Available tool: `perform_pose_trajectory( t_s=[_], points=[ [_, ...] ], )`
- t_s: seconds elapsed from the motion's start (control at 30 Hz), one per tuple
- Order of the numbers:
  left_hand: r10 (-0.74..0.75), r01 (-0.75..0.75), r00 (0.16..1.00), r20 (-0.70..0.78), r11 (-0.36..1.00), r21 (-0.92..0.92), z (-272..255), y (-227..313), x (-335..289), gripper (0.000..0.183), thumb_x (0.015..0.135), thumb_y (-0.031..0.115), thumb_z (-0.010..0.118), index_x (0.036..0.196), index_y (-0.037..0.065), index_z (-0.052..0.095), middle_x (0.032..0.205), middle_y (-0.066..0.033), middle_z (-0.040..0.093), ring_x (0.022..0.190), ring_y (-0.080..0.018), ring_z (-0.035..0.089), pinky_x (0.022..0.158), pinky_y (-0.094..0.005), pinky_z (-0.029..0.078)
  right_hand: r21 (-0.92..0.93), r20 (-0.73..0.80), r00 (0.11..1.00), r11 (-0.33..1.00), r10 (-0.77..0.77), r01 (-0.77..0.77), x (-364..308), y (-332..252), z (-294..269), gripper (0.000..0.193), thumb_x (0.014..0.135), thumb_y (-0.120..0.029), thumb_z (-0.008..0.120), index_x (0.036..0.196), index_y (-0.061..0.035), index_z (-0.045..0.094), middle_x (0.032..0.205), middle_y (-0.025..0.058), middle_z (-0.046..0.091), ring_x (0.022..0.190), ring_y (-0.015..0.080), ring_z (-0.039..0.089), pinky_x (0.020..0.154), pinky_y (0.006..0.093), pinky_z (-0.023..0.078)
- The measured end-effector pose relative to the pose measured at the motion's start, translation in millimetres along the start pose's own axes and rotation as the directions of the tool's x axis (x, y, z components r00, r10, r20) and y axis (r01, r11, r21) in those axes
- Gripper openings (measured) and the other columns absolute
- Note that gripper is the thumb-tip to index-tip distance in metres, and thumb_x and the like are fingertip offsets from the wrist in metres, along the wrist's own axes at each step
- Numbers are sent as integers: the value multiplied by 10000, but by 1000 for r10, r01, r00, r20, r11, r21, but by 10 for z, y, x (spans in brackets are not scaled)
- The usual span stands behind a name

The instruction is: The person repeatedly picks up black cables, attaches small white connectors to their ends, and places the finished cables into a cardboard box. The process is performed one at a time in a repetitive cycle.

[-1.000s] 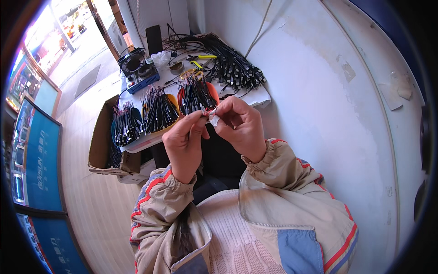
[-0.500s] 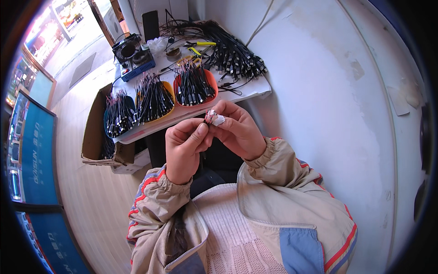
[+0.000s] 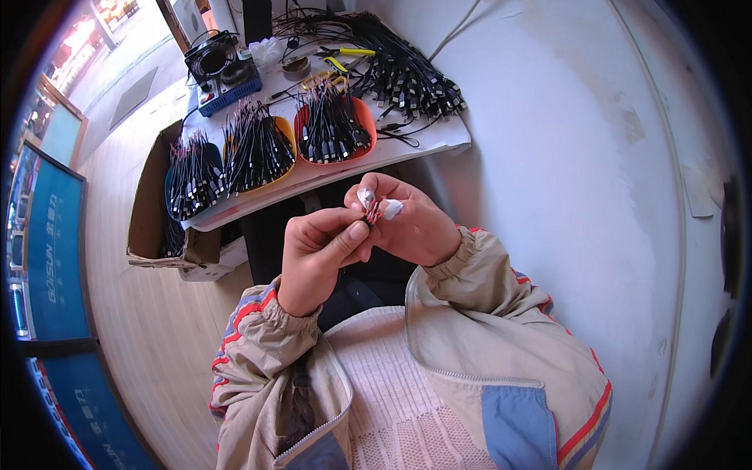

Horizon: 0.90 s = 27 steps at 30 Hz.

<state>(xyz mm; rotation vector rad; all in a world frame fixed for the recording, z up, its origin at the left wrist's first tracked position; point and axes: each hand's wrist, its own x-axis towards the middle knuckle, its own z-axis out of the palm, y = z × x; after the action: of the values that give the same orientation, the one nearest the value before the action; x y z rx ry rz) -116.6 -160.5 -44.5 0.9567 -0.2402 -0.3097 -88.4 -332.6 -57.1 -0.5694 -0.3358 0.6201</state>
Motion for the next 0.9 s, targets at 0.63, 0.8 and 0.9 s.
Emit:
perform_pose_trajectory(
  t_s=[0.63, 0.8, 0.9],
  points=[
    [-68, 66, 994, 84, 998, 24, -64, -56, -10, 167, 934, 33, 577, 1046, -68, 647, 764, -80, 634, 618, -58, 506, 508, -175, 356, -125, 14, 978, 971, 206, -203, 43, -234, 27, 236, 926, -119, 591, 1105, -25, 470, 972, 70, 555, 835, 174, 637, 718, 321, 576],
    [-79, 80, 996, 52, 997, -9, -88, -42, -1, 165, 935, 53, 587, 1030, -64, 654, 756, -70, 638, 629, -51, 515, 518, -166, 372, -177, -37, 985, 969, 166, -170, 56, -171, -1, 236, 923, -108, 596, 1107, -37, 468, 994, 58, 543, 827, 145, 618, 724, 298, 561],
    [-87, 91, 995, -38, 988, 126, -92, -25, -4, 163, 928, 64, 600, 991, -76, 656, 758, -71, 637, 648, -70, 567, 549, -152, 422, -306, -112, 994, 951, 7, -41, 67, -43, -25, 202, 948, -151, 580, 1097, -55, 482, 931, 13, 526, 774, 86, 562, 692, 213, 491]
  ],
)
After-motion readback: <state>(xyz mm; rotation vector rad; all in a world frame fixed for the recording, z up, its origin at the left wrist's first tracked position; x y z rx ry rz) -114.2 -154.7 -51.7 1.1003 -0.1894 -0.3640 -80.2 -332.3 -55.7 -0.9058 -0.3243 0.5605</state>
